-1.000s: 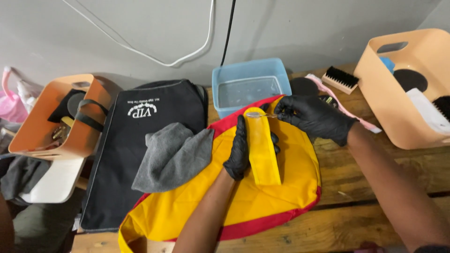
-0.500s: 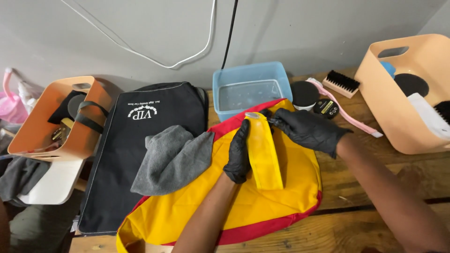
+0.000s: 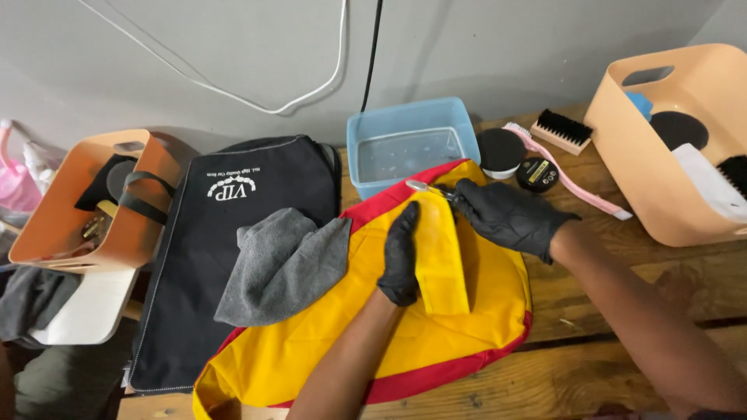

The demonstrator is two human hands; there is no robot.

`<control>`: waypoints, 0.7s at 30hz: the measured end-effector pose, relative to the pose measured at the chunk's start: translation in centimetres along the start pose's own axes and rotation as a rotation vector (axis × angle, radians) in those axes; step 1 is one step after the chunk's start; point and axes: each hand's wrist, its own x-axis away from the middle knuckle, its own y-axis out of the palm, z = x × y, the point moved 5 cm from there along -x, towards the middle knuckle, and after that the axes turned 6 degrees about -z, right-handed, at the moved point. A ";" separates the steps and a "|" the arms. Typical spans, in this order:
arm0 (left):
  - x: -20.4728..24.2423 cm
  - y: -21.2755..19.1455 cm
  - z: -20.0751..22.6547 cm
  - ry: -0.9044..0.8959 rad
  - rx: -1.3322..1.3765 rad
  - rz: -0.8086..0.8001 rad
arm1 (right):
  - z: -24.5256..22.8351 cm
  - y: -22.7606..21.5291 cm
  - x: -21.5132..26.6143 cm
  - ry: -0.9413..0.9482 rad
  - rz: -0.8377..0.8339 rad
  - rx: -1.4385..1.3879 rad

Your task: The person uses a small brush to scrub a white substance off a yellow and red garment laid on a wooden table. They repeatedly dip the brush into a blue water container, scrub different sections of the garment, and wipe the area with a gray cloth. The garment is folded and repositioned multiple times during the process.

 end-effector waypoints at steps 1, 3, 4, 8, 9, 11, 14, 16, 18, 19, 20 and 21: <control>-0.2 -0.6 0.1 0.000 0.027 0.049 | 0.3 0.6 0.1 -0.022 -0.002 0.005; -1.0 -0.6 1.5 0.020 0.062 0.086 | 0.7 -0.1 -0.5 -0.059 0.008 0.028; -0.8 -0.6 2.5 0.037 0.096 0.109 | 0.4 -0.2 -0.4 -0.064 -0.025 -0.003; -0.7 0.3 4.3 0.089 0.160 0.098 | -0.3 -1.2 0.6 -0.063 -0.144 -0.128; -0.9 -0.1 3.4 0.091 0.157 0.086 | 0.0 -0.8 0.0 -0.061 -0.134 -0.123; -0.8 -1.8 1.1 0.053 0.006 0.123 | 0.3 -0.1 -0.7 -0.066 0.003 -0.079; 0.0 0.6 1.6 0.112 0.009 0.056 | -2.0 -2.2 -0.3 -0.069 -0.072 -0.088; 0.9 1.5 2.6 0.132 0.018 0.038 | -0.9 -2.0 0.3 -0.042 -0.115 -0.174; 0.5 0.6 2.3 0.139 0.023 0.028 | -0.1 -1.6 1.0 -0.006 -0.166 -0.270; -0.5 -0.3 1.7 0.130 0.133 -0.032 | 0.0 -1.6 1.4 -0.027 -0.177 -0.257; -1.8 -0.8 1.3 0.126 0.243 -0.105 | 0.3 -2.1 1.6 -0.048 -0.177 -0.236; -2.2 -1.1 1.1 0.124 0.242 -0.112 | 0.4 -2.7 1.4 -0.045 -0.171 -0.233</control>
